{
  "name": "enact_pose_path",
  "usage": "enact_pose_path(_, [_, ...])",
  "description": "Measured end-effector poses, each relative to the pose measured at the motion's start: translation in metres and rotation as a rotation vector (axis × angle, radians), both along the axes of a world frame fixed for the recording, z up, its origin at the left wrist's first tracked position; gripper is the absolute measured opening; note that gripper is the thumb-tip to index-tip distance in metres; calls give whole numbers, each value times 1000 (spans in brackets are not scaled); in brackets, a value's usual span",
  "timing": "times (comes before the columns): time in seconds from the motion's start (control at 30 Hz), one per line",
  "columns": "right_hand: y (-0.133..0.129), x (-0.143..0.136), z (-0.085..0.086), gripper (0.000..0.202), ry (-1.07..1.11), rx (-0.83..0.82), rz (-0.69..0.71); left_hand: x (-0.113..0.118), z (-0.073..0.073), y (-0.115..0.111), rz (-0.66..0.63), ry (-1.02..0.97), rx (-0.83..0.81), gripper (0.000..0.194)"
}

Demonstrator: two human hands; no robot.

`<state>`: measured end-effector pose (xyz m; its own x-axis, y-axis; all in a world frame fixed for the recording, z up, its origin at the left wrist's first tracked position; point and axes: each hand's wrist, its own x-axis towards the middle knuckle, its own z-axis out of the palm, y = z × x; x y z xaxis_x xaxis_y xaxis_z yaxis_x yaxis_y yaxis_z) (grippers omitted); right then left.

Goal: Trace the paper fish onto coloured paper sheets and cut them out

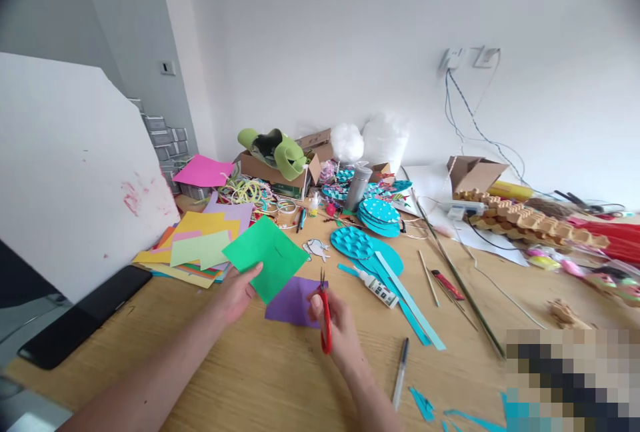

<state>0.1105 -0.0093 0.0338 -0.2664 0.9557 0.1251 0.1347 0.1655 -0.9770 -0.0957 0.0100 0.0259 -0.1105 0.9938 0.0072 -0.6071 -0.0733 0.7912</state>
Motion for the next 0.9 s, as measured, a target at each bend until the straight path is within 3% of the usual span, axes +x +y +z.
enact_pose_path(0.13, [-2,1,5,52,-250,-89,135,-8,3,3,27,1,19,54])
enact_pose_path(0.27, [-3,-5,0,52,-346,-81,199,-3,5,-2,-20,35,24,54])
enact_pose_path(0.47, [-3,-4,-4,49,-319,-76,201,-1,3,-5,-69,149,11,44])
enact_pose_path(0.9, [-4,-3,-2,45,-333,-86,211,-2,-5,-4,-119,146,-55,48])
